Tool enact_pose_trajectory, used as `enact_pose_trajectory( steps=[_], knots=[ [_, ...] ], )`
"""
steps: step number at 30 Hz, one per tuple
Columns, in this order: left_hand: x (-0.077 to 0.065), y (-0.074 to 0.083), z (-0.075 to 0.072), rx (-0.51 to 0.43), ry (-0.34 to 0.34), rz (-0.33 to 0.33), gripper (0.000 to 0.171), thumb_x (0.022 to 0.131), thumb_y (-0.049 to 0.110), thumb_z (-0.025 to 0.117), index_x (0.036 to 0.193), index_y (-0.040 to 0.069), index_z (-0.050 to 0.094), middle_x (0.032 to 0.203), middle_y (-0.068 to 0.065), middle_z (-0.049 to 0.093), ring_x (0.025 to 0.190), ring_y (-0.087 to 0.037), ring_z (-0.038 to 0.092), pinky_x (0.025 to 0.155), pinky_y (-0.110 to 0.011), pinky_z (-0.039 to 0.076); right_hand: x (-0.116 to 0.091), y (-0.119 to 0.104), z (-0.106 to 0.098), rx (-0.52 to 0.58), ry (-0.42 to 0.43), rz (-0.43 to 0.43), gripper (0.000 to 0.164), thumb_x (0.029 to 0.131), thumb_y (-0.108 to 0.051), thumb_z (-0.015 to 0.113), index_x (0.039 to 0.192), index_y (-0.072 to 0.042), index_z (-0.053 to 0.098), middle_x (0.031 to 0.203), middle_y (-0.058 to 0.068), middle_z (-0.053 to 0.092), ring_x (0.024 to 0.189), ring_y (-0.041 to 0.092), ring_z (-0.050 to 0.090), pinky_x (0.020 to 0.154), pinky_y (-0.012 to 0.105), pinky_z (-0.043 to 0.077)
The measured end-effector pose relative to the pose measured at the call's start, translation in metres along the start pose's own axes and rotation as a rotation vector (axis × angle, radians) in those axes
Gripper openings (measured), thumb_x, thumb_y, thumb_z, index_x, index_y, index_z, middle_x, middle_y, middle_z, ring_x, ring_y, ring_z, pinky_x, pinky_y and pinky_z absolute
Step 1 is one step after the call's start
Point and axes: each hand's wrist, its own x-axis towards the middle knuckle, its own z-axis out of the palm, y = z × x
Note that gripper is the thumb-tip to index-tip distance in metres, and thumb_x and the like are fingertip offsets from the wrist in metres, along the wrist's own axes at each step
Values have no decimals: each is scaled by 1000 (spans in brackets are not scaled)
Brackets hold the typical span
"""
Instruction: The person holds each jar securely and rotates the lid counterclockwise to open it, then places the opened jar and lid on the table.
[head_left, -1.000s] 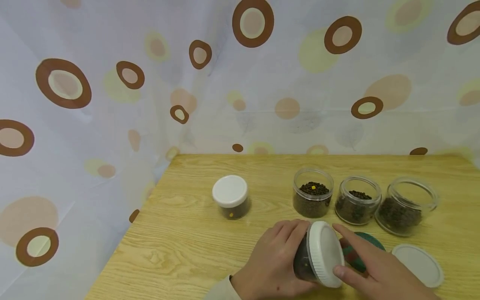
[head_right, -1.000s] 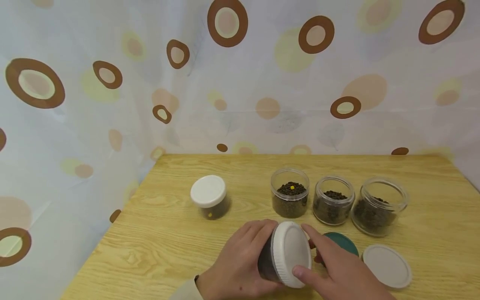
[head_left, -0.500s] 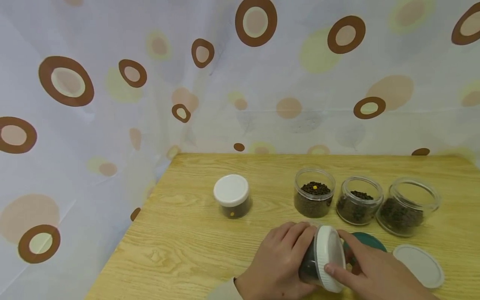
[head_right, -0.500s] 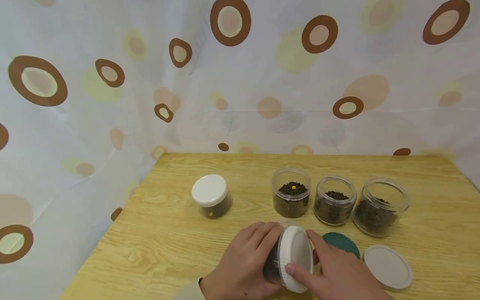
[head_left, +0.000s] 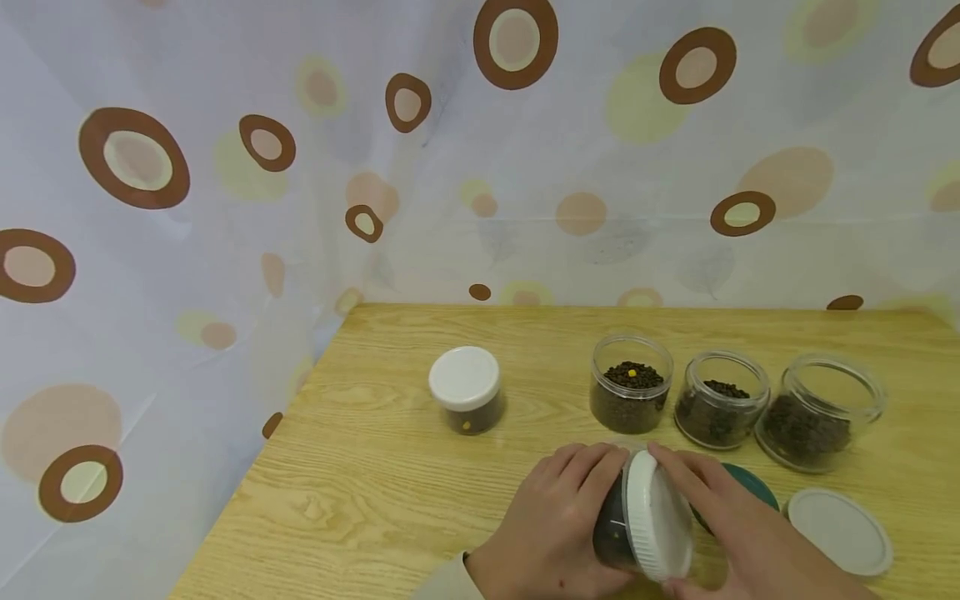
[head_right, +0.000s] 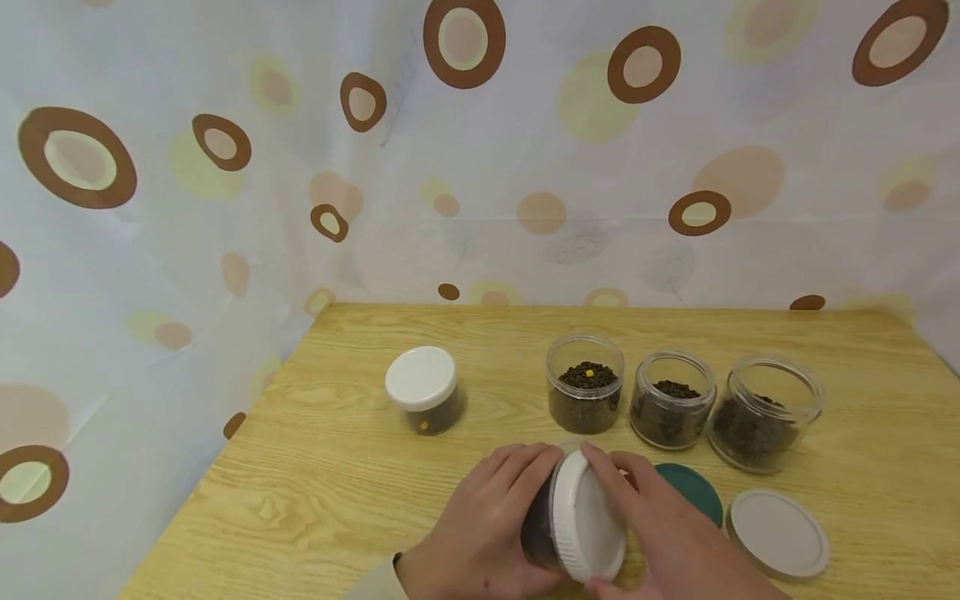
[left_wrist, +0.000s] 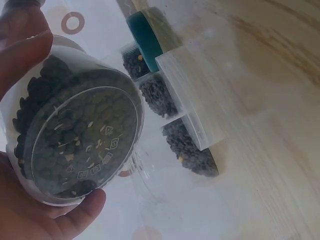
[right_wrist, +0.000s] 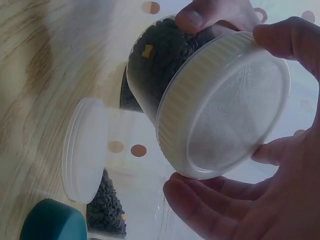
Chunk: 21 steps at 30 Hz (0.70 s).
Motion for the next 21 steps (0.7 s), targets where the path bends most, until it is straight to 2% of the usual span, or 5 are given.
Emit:
enact_pose_trajectory(
  steps=[3,6,10,14,21],
  knots=[
    [0,1,-1,-15,-25,-17,97,66,61,79,143,12,46,131,1,60,114,-10,60,99,-23,50,-2,-1,-3,-7,1,-7,114,68,-55,86,158,-26,24,145,0,44,113,19,57,70,24,51],
    [0,2,-2,-44,-49,-40,102,66,61,79,147,13,41,133,2,58,117,-11,59,100,-23,50,-4,0,-7,33,-81,81,109,77,-54,79,160,-26,15,151,6,42,118,27,60,71,27,53],
    [1,1,-3,-51,-65,-55,103,68,63,78,150,15,39,135,3,57,119,-10,57,102,-24,49,-2,5,-15,158,-264,308,84,98,-49,56,161,-15,12,147,19,49,114,32,64,75,41,56],
    [2,1,-3,-2,-45,-40,102,67,65,77,149,15,40,134,3,57,118,-11,57,101,-24,49,2,9,-22,261,-397,477,67,106,-49,34,157,-5,24,136,21,59,107,32,68,78,49,56],
    [2,2,0,44,-2,-5,100,69,64,75,148,14,41,132,1,58,114,-12,58,98,-26,51,3,9,-20,393,-467,413,66,107,-39,39,156,-2,15,104,0,70,77,2,64,63,27,49]
  ],
)
